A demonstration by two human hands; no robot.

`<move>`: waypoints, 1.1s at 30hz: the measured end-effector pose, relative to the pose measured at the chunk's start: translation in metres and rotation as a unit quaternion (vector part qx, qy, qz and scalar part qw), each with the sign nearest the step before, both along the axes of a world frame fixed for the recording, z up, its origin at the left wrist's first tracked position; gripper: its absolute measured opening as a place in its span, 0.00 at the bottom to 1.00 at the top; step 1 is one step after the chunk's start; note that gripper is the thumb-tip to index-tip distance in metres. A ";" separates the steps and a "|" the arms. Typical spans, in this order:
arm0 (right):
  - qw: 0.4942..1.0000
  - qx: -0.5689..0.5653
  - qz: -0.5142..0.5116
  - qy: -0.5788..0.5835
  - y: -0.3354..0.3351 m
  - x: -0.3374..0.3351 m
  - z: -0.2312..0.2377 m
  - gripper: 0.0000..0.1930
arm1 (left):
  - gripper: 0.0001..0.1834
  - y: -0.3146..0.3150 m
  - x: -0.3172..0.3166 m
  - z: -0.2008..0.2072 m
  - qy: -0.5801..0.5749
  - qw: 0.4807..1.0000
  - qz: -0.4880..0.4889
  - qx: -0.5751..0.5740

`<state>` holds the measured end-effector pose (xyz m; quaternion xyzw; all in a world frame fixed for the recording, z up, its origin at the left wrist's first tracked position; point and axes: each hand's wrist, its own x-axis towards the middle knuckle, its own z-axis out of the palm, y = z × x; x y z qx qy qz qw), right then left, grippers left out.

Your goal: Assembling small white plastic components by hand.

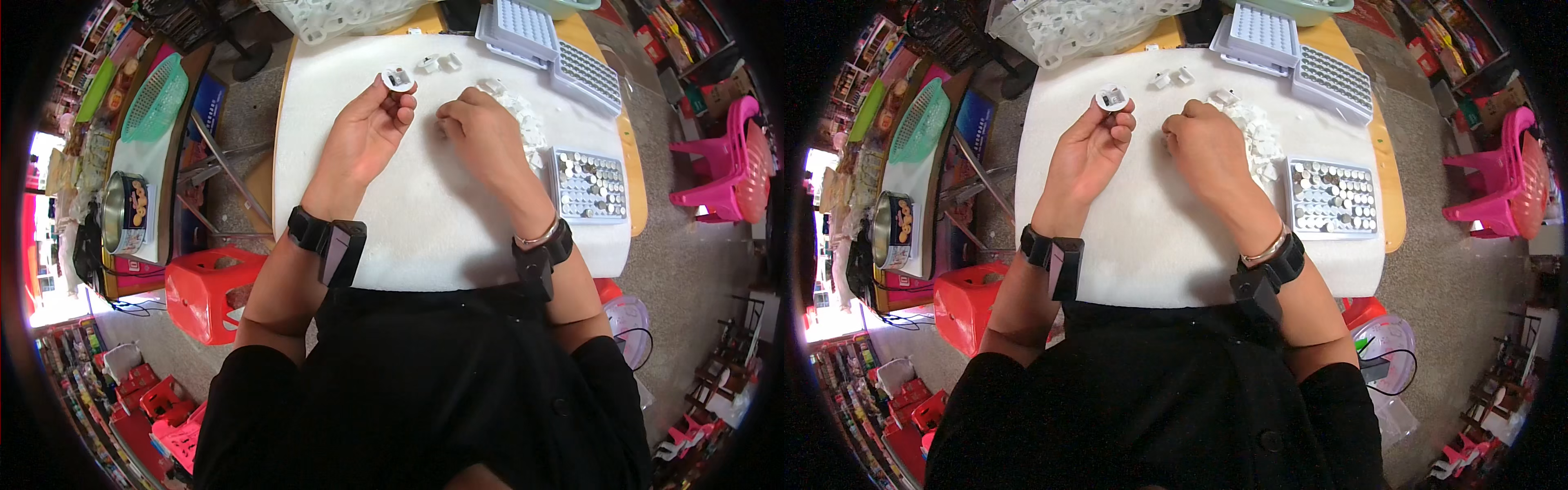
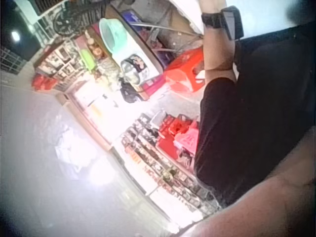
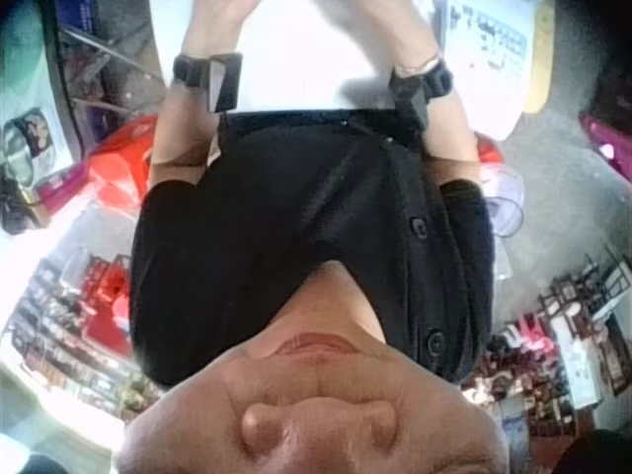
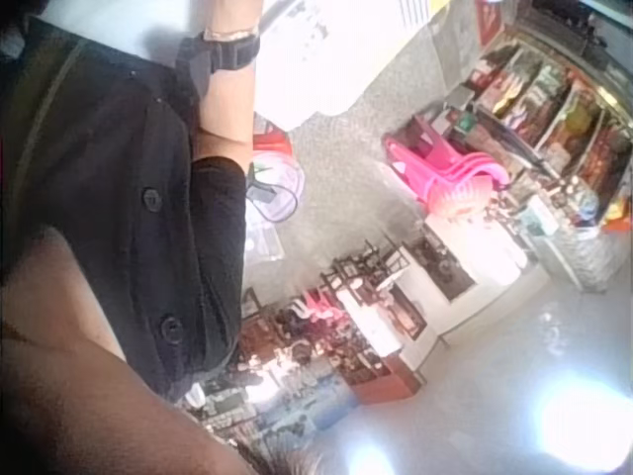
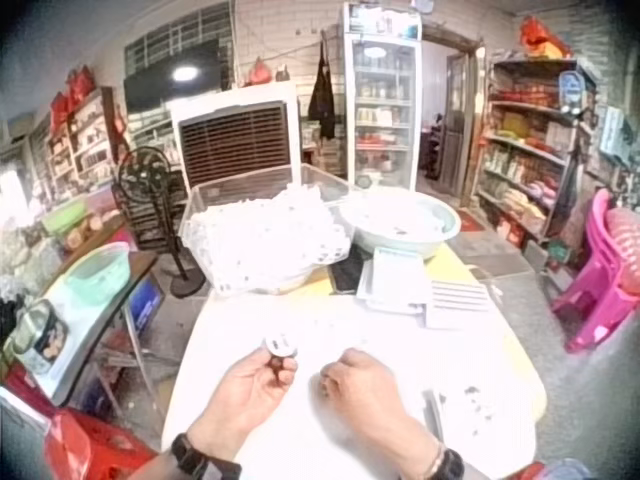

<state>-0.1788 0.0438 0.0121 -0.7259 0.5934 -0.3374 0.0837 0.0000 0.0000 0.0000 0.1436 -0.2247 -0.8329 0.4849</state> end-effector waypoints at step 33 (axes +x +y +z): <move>0.960 -0.111 0.091 -0.240 0.004 0.003 0.019 0.03 | 0.14 0.015 -0.009 0.009 -0.135 0.988 -0.059 -0.044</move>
